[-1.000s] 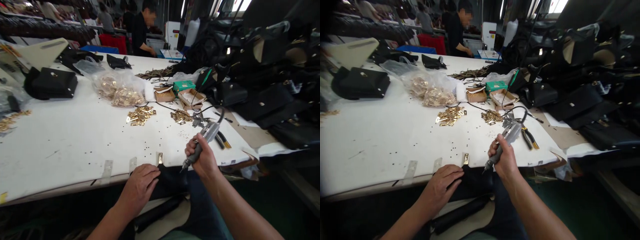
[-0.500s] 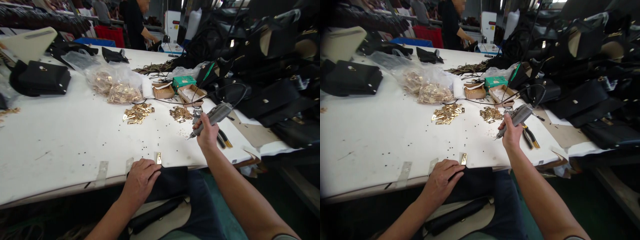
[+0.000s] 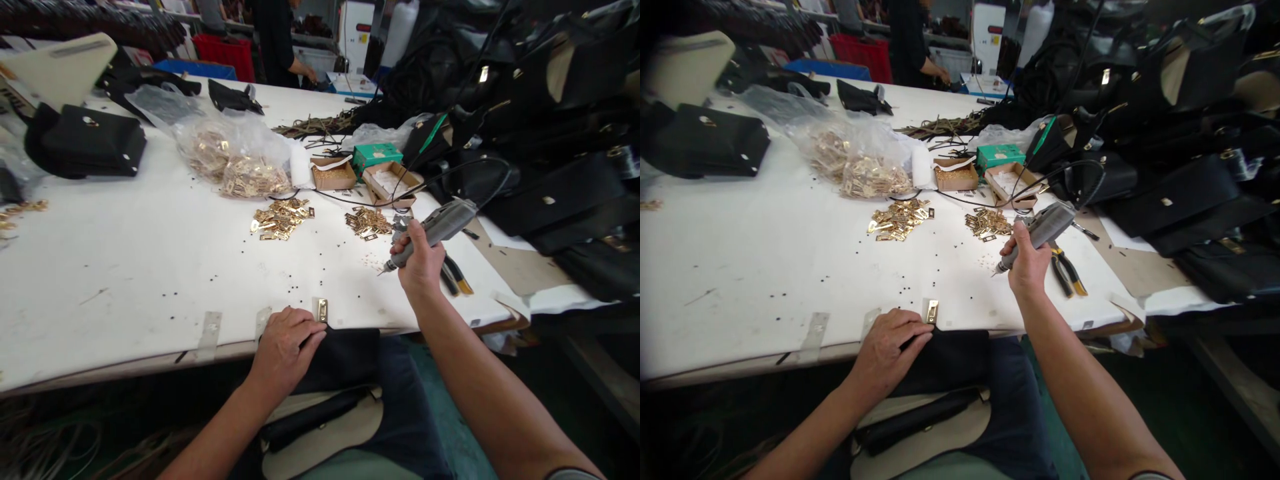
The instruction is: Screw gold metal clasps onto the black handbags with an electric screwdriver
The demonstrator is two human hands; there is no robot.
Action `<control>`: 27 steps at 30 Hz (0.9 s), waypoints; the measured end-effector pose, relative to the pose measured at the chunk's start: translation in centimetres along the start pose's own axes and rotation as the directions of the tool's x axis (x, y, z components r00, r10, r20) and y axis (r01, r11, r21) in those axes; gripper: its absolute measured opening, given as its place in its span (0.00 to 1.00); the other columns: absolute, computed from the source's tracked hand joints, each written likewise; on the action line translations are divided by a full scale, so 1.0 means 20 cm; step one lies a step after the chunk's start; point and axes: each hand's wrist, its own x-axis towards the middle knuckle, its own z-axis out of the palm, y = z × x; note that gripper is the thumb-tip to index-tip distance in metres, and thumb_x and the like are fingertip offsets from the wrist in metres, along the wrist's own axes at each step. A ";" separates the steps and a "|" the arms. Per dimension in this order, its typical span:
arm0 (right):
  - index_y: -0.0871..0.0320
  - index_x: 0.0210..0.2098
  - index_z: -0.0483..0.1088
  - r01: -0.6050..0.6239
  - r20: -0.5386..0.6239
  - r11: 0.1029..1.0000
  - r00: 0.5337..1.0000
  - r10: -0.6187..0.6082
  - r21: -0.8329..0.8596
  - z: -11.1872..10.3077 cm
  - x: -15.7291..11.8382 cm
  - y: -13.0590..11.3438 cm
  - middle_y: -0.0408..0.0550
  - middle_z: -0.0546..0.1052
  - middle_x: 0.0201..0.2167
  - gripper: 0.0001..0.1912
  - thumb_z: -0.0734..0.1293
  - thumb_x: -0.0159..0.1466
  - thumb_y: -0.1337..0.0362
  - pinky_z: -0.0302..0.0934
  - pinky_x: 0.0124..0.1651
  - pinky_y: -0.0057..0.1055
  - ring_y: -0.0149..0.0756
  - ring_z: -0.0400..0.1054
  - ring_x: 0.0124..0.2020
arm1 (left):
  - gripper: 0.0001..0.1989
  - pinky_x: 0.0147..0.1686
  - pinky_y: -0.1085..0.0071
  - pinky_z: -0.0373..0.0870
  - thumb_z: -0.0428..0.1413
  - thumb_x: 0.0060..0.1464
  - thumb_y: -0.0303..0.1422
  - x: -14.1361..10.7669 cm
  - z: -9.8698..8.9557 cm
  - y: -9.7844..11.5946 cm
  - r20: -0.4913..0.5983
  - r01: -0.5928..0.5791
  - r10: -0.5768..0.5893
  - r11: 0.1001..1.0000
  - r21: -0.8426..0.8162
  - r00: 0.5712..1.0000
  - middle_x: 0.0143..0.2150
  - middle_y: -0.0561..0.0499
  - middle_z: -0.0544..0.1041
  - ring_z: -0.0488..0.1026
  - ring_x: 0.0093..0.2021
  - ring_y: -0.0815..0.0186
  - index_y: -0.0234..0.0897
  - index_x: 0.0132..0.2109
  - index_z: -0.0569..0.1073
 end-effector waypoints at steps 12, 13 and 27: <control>0.55 0.30 0.62 -0.487 0.257 0.849 0.864 0.434 0.205 0.19 -0.49 -0.09 0.33 0.61 0.21 0.24 0.78 0.54 0.49 0.59 0.22 0.23 0.23 0.57 0.18 | 0.03 0.47 0.60 0.66 0.66 0.57 0.35 0.04 -0.03 0.08 0.025 0.217 -0.216 0.971 -0.095 0.976 0.41 0.52 0.81 0.76 0.45 0.60 0.46 0.39 0.82; 0.55 0.31 0.62 -0.497 0.257 0.844 0.858 0.444 0.201 0.20 -0.51 -0.08 0.33 0.61 0.21 0.24 0.78 0.54 0.49 0.59 0.22 0.23 0.23 0.57 0.18 | 0.03 0.46 0.60 0.67 0.67 0.56 0.34 0.04 -0.04 0.08 0.020 0.222 -0.221 0.968 -0.112 0.975 0.41 0.52 0.82 0.76 0.44 0.60 0.45 0.39 0.82; 0.54 0.32 0.61 -0.510 0.242 0.833 0.854 0.460 0.216 0.21 -0.55 -0.04 0.32 0.63 0.21 0.24 0.78 0.55 0.51 0.59 0.23 0.23 0.23 0.57 0.19 | 0.02 0.45 0.64 0.68 0.67 0.57 0.33 0.03 -0.03 0.08 -0.028 0.212 -0.219 0.964 -0.160 0.975 0.40 0.52 0.82 0.77 0.43 0.62 0.43 0.38 0.82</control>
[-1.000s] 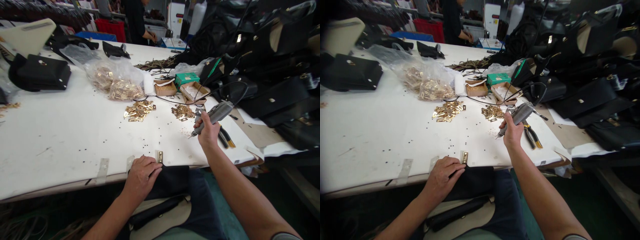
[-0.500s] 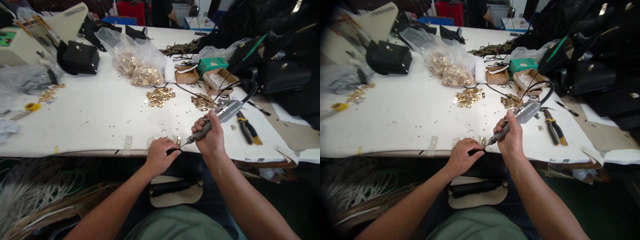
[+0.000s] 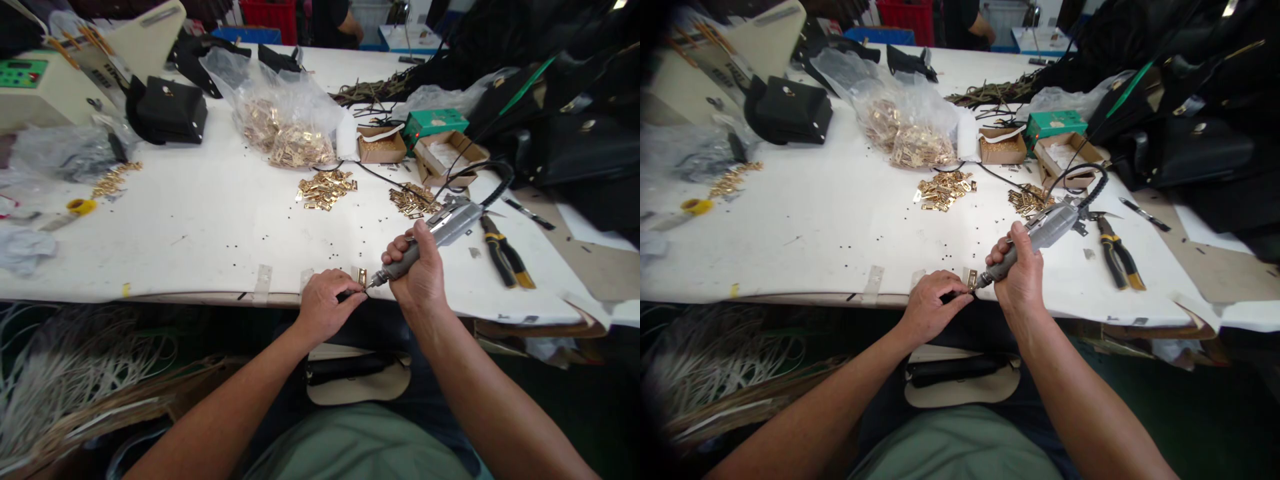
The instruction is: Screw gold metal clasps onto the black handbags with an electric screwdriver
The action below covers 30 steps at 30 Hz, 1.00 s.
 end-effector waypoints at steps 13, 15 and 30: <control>0.55 0.31 0.61 0.025 0.010 0.999 1.000 -0.025 -0.026 0.01 -0.02 0.00 0.33 0.62 0.22 0.23 0.78 0.55 0.51 0.59 0.23 0.23 0.23 0.57 0.18 | 0.05 0.45 0.62 0.66 0.65 0.58 0.38 -0.01 0.01 -0.01 0.009 -0.013 0.012 0.999 0.053 1.000 0.39 0.52 0.82 0.77 0.43 0.61 0.44 0.36 0.82; 0.54 0.31 0.61 0.030 0.014 0.999 0.999 -0.030 -0.035 0.01 -0.02 0.00 0.33 0.62 0.22 0.24 0.78 0.55 0.51 0.59 0.23 0.23 0.23 0.57 0.18 | 0.05 0.44 0.62 0.66 0.65 0.58 0.38 -0.01 0.00 -0.01 0.009 -0.016 0.016 0.998 0.053 1.000 0.39 0.52 0.82 0.77 0.43 0.61 0.44 0.36 0.83; 0.54 0.30 0.61 0.031 0.011 0.998 0.999 -0.031 -0.052 0.02 -0.04 0.00 0.33 0.62 0.21 0.24 0.78 0.54 0.50 0.59 0.22 0.24 0.23 0.57 0.18 | 0.05 0.44 0.63 0.67 0.65 0.59 0.38 -0.01 0.01 -0.03 0.017 -0.045 0.044 0.999 0.026 0.999 0.37 0.52 0.83 0.77 0.41 0.62 0.45 0.36 0.83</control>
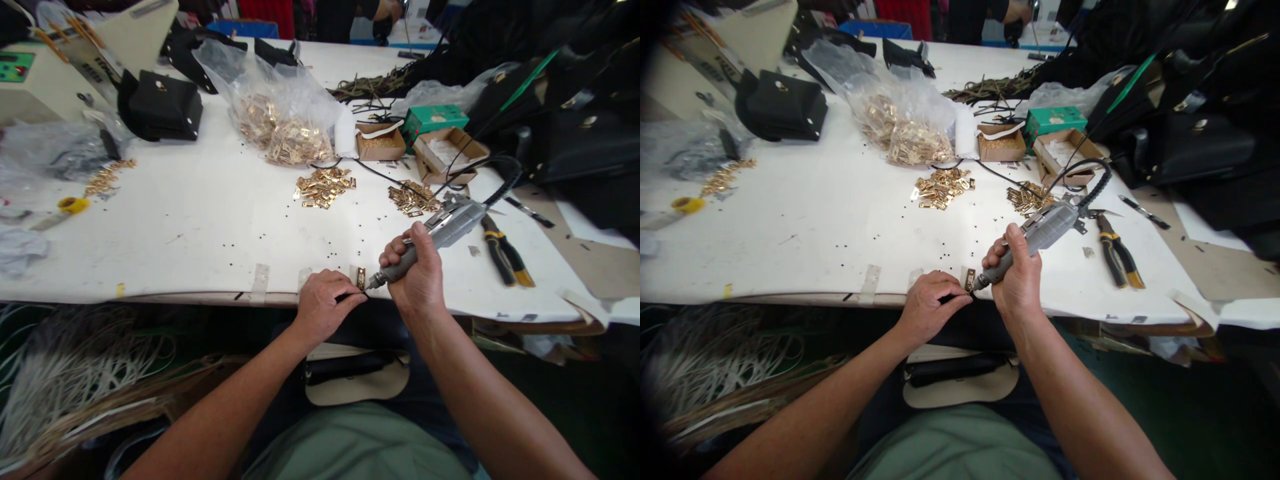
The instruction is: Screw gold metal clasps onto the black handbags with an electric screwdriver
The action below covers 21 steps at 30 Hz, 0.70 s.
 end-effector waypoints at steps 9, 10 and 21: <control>0.55 0.28 0.61 0.069 0.020 0.997 0.997 -0.068 -0.033 0.01 -0.03 0.00 0.34 0.62 0.21 0.22 0.77 0.56 0.51 0.60 0.23 0.24 0.24 0.57 0.19 | 0.04 0.44 0.64 0.68 0.66 0.58 0.37 0.00 0.01 0.00 -0.024 -0.005 0.004 1.000 -0.028 1.000 0.37 0.52 0.83 0.77 0.41 0.62 0.44 0.36 0.83; 0.55 0.28 0.61 0.077 0.021 0.996 0.997 -0.076 -0.034 0.01 -0.03 0.01 0.35 0.63 0.21 0.22 0.77 0.56 0.51 0.61 0.24 0.25 0.24 0.57 0.19 | 0.04 0.44 0.64 0.68 0.66 0.58 0.37 0.00 0.01 0.00 -0.027 -0.004 0.003 0.999 -0.032 1.000 0.37 0.52 0.83 0.77 0.40 0.62 0.44 0.36 0.83; 0.55 0.28 0.62 0.080 0.022 0.996 0.997 -0.079 -0.029 0.01 -0.02 0.01 0.35 0.63 0.21 0.21 0.76 0.58 0.52 0.61 0.24 0.25 0.24 0.58 0.19 | 0.04 0.44 0.62 0.66 0.69 0.54 0.36 0.00 0.01 0.00 -0.029 0.005 -0.005 1.000 0.022 1.000 0.37 0.52 0.83 0.77 0.41 0.61 0.43 0.36 0.82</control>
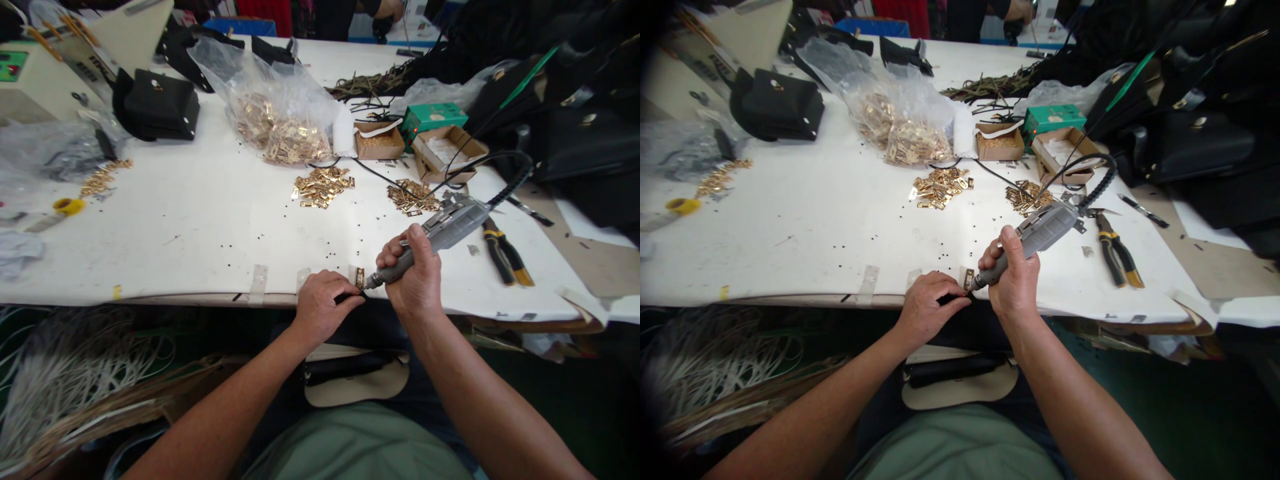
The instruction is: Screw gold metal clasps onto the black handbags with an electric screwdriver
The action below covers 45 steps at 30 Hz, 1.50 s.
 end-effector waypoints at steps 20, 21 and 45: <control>0.56 0.25 0.64 0.160 0.058 0.977 0.987 -0.153 -0.140 -0.01 0.06 0.08 0.36 0.66 0.18 0.21 0.76 0.59 0.53 0.60 0.22 0.26 0.27 0.62 0.18 | 0.04 0.43 0.61 0.67 0.68 0.55 0.35 0.00 0.03 -0.02 0.001 -0.043 0.043 0.995 0.095 0.999 0.39 0.50 0.80 0.74 0.42 0.60 0.41 0.38 0.83; 0.56 0.25 0.64 0.160 0.059 0.974 0.987 -0.152 -0.161 -0.01 0.06 0.08 0.36 0.66 0.18 0.20 0.76 0.59 0.52 0.60 0.22 0.26 0.27 0.61 0.17 | 0.04 0.43 0.60 0.67 0.67 0.56 0.35 0.01 0.03 -0.02 0.009 -0.043 0.042 0.994 0.102 0.999 0.39 0.50 0.80 0.74 0.42 0.60 0.41 0.38 0.83; 0.56 0.26 0.68 0.226 0.295 0.912 0.947 -0.124 -0.341 0.03 0.02 0.03 0.39 0.68 0.16 0.19 0.75 0.60 0.50 0.60 0.20 0.28 0.30 0.61 0.16 | 0.07 0.44 0.61 0.66 0.64 0.60 0.40 0.01 0.02 -0.02 0.038 -0.019 0.016 0.996 0.088 0.999 0.40 0.51 0.80 0.73 0.43 0.60 0.43 0.39 0.82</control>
